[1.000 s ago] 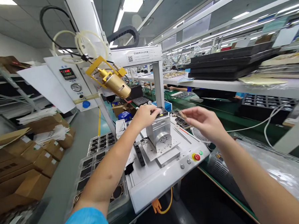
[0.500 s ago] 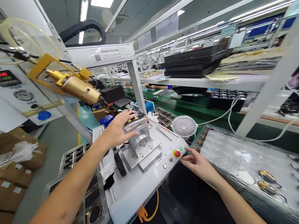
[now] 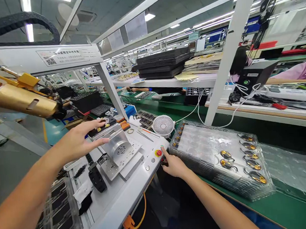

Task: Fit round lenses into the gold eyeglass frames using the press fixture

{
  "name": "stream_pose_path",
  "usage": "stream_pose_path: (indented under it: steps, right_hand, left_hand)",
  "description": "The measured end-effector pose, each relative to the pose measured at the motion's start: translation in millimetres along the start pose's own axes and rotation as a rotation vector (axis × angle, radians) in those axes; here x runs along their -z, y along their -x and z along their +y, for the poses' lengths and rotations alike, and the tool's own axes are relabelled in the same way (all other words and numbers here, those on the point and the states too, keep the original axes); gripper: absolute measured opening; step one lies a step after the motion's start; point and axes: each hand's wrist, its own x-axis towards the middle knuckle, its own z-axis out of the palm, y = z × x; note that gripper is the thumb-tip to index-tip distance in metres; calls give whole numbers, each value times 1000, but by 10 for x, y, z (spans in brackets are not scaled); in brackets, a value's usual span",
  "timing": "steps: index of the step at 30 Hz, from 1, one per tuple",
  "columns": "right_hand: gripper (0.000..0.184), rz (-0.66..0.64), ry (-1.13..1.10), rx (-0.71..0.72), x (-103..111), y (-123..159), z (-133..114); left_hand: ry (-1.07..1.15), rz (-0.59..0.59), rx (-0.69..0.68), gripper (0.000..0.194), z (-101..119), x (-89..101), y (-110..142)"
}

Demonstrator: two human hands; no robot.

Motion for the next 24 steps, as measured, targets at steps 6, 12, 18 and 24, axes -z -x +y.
stream_pose_path:
  steps: [6, 12, 18, 24]
  right_hand:
    - [90, 51, -84, -18, 22, -84, -39]
    - [79, 16, -529, 69, -32, 285, -42]
    - [96, 55, -1126, 234, -415, 944, -120]
    - [95, 235, -861, 330, -370, 1105, -162]
  left_hand:
    - [62, 206, 35, 61, 402, 47, 416]
    - [687, -102, 423, 46, 1458, -1127, 1559]
    - [1608, 19, 873, 51, 2140, -2159, 1839]
    - [1804, -57, 951, 64, 2256, -2214, 1701]
